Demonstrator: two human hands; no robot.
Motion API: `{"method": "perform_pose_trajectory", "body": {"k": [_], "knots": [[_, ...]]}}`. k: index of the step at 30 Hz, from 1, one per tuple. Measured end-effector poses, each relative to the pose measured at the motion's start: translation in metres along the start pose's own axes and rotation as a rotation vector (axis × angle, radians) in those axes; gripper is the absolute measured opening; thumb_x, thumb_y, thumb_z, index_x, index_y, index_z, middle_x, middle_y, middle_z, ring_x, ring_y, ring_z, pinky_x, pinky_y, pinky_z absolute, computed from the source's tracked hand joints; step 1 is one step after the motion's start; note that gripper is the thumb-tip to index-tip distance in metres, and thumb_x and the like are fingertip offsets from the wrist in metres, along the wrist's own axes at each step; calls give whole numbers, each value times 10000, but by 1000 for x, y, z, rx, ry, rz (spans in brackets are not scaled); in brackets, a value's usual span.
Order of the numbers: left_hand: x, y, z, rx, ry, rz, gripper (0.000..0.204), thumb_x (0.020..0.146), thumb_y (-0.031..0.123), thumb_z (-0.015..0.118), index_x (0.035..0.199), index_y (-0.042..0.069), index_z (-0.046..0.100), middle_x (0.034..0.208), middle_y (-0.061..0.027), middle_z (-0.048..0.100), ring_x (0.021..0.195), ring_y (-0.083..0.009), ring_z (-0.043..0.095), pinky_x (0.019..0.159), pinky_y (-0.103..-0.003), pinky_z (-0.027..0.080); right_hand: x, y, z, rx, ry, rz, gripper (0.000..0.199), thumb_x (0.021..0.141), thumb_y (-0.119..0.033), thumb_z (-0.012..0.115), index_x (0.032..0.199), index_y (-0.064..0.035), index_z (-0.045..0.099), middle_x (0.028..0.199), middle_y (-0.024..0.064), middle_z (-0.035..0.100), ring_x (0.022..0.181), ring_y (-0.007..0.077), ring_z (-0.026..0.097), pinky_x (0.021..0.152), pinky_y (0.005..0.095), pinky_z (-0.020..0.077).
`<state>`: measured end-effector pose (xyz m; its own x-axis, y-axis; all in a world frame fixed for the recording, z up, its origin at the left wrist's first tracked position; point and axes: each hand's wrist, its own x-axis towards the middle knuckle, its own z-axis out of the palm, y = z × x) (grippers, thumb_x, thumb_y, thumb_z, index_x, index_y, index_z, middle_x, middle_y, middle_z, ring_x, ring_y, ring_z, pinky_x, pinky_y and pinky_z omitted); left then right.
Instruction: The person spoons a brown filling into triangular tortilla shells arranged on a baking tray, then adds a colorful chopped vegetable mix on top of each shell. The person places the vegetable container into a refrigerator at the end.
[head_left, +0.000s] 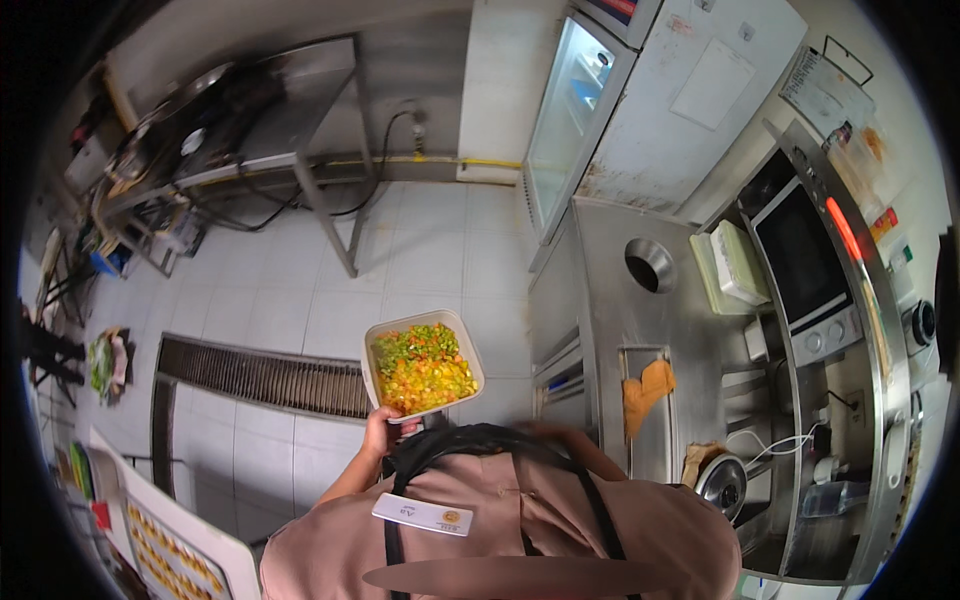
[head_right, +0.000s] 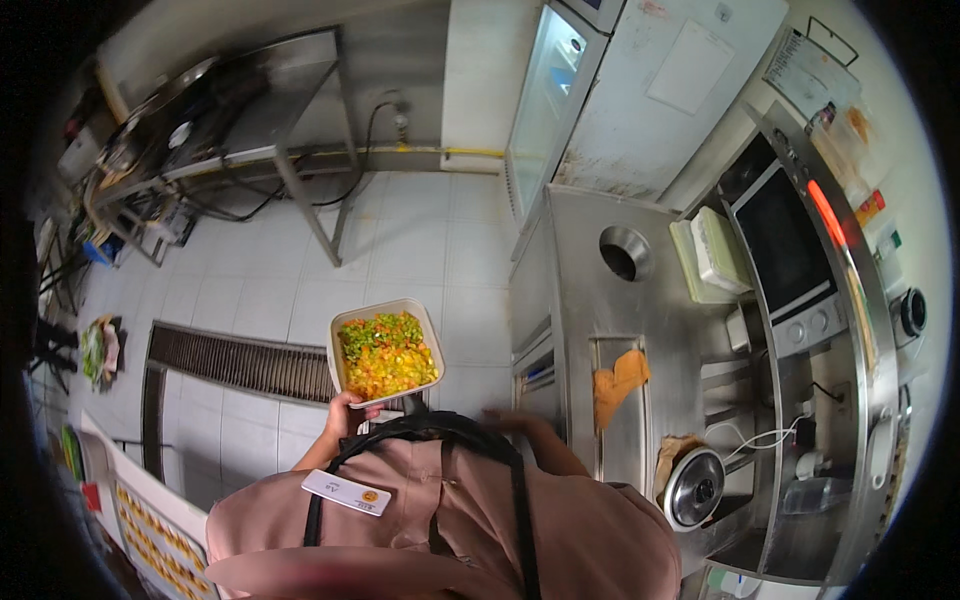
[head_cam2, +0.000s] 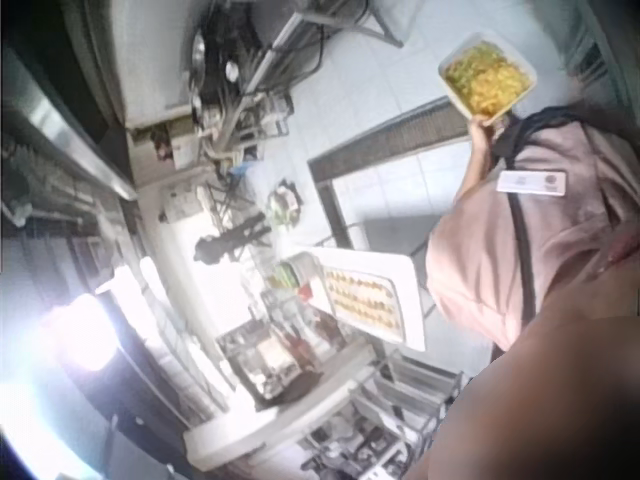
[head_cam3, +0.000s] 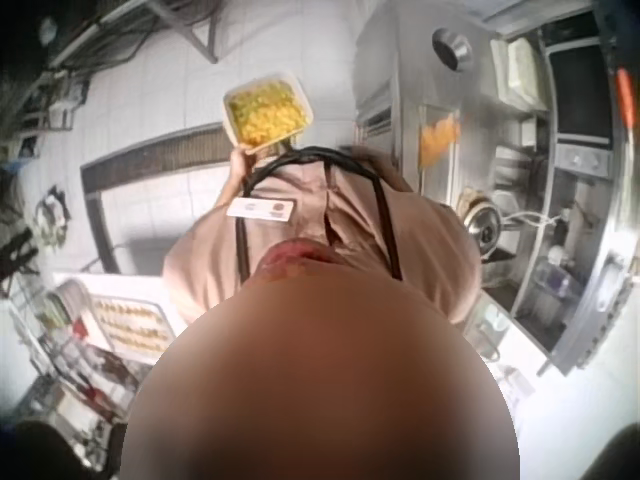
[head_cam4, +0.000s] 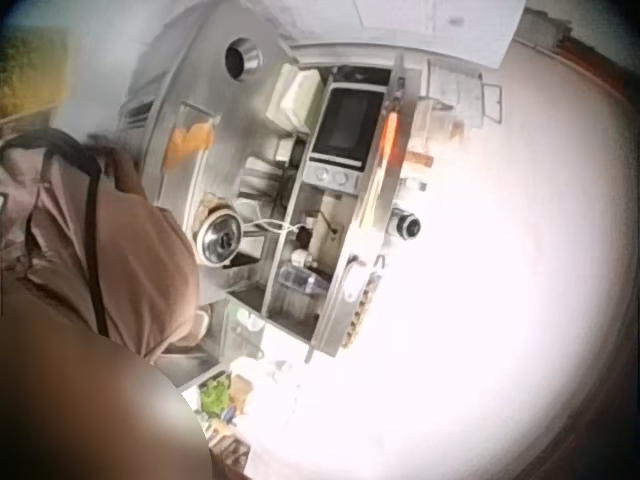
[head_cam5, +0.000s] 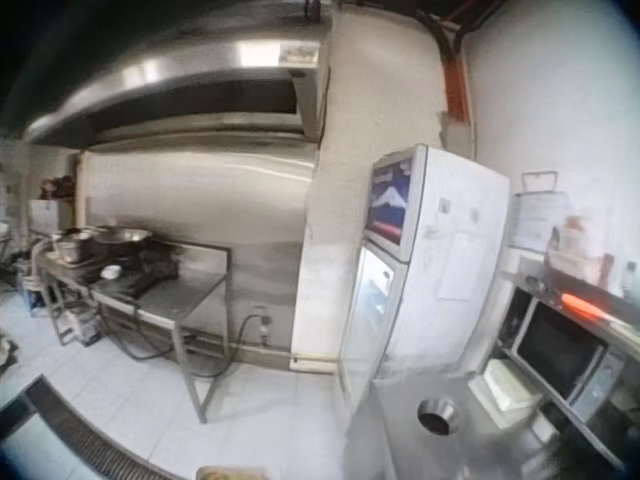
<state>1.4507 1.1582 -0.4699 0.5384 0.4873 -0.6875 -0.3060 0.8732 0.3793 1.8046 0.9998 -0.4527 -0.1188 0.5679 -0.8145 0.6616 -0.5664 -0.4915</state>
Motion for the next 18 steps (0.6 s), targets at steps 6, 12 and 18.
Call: {"method": "perform_pose_trajectory", "body": {"k": [6, 12, 18], "knots": [[116, 145, 28, 125, -86, 63, 516, 695, 194, 481, 1114, -106, 497, 1024, -212, 616, 895, -320, 634, 775, -368, 516, 55, 12, -61, 496, 142, 544, 633, 840, -263, 624, 1389, -76, 371, 1407, 175, 392, 1320, 246, 342, 1046, 382, 325], [257, 261, 89, 57, -135, 124, 436, 692, 187, 486, 1044, -67, 526, 1023, -211, 614, 902, -356, 632, 774, -407, 515, 195, 99, -145, 102, 43, 497, 657, 798, -249, 644, 1384, -99, 386, 1340, 170, 473, 1230, 265, 458, 1000, 411, 372], [356, 370, 134, 30, -116, 110, 523, 683, 218, 510, 1128, -57, 514, 1025, -188, 615, 921, -323, 619, 789, -392, 497, 315, 41, -323, -90, 94, 492, 647, 782, -297, 674, 1322, -30, 439, 1241, 156, 563, 1112, 293, 549, 968, 399, 403]]}}
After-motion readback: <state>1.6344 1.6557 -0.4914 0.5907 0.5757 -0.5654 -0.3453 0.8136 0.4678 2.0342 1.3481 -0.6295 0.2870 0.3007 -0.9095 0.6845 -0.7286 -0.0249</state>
